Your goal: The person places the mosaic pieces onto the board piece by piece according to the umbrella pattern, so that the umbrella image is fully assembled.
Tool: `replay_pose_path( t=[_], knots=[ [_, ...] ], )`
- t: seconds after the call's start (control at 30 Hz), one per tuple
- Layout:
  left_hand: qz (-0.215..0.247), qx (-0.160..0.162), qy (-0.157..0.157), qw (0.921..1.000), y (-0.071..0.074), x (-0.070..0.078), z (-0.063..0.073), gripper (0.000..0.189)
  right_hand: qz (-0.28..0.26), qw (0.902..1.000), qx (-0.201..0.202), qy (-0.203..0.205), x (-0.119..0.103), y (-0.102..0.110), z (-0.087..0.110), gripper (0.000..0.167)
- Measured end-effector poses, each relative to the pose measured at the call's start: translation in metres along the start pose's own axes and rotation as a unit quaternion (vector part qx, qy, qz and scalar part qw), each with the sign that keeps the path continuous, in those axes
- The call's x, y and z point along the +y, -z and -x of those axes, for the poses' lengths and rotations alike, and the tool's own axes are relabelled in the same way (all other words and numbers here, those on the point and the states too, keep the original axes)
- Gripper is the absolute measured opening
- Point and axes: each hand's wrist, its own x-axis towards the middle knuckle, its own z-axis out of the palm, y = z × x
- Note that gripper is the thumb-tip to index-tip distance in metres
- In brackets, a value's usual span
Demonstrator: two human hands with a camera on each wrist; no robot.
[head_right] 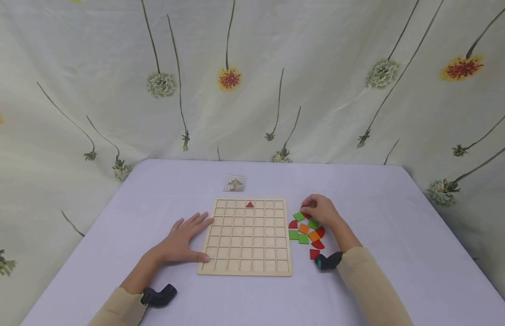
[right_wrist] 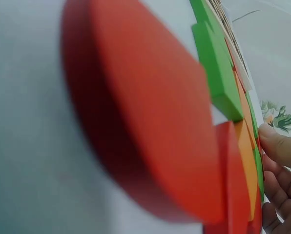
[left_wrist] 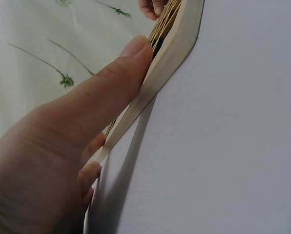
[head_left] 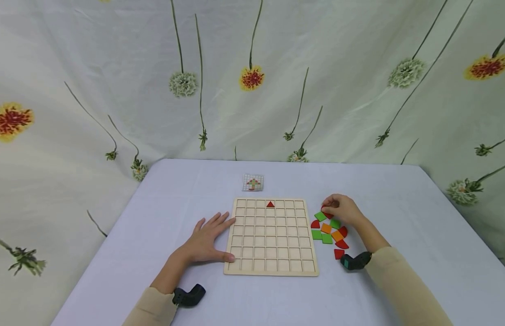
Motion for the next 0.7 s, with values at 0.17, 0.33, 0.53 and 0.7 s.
replay_pose_path(
  t=[0.17, 0.33, 0.53, 0.7],
  knots=[
    [-0.005, -0.002, 0.003, 1.0000, -0.0018, -0.0015, -0.0004, 0.106, 0.008, 1.0000, 0.003, 0.001, 0.0022, -0.0004, 0.0006, 0.029],
    [-0.007, -0.001, 0.002, 1.0000, -0.0011, -0.0011, -0.0003, 0.106, 0.013, 0.9999, 0.008, -0.008, 0.0035, 0.0005, 0.0006, 0.030],
    [-0.004, -0.001, 0.001, 1.0000, -0.0004, -0.0001, 0.0002, 0.106, -0.004, 0.9999, 0.016, -0.001, 0.0023, 0.0022, 0.0018, 0.024],
    [0.000, 0.001, -0.004, 1.0000, -0.0002, 0.0005, 0.0006, 0.106, -0.035, 0.9992, 0.019, 0.011, 0.0038, 0.0053, 0.0054, 0.020]
  ],
)
